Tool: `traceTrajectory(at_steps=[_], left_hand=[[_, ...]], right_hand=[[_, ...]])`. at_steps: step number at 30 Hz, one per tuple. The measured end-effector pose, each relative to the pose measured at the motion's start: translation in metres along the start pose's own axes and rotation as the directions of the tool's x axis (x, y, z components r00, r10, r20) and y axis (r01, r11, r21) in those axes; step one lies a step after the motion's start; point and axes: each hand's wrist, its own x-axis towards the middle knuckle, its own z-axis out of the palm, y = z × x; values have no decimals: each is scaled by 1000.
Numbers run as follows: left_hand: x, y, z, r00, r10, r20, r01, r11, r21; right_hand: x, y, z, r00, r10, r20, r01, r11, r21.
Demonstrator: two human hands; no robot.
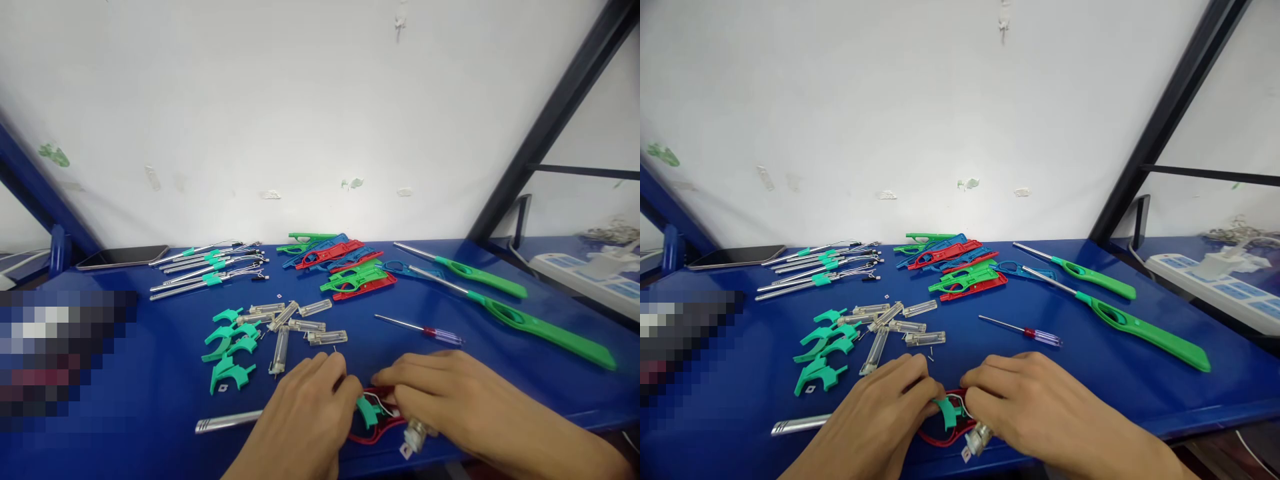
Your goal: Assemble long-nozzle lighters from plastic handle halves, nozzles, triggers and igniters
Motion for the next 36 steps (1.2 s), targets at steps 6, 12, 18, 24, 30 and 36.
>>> traceTrajectory(at_steps=[6,12,18,24,30,36], left_hand=[[1,1,0,1000,8,22,-8,1000,13],[1,3,-4,999,7,35,-7,1000,18],[2,3,-5,999,19,42,-20,1000,22],[3,-1,-5,999,14,38,-15,1000,19],[0,-1,-3,1000,28,11,-28,1000,-4],[-1,-4,-3,1000,23,-8,-24,999,-23]], right_hand=[[5,-8,10,997,-80,-9,78,991,-112],[7,-13,6,989,-149,16,149,971,-186],[8,-7,4,992,-123,-38,117,984,-136],[11,-2,4,990,-74,-123,58,990,-126],[4,-1,12,987,29,-161,-26,1000,17],[-8,-7,32,953,144,-269,-106,983,151]])
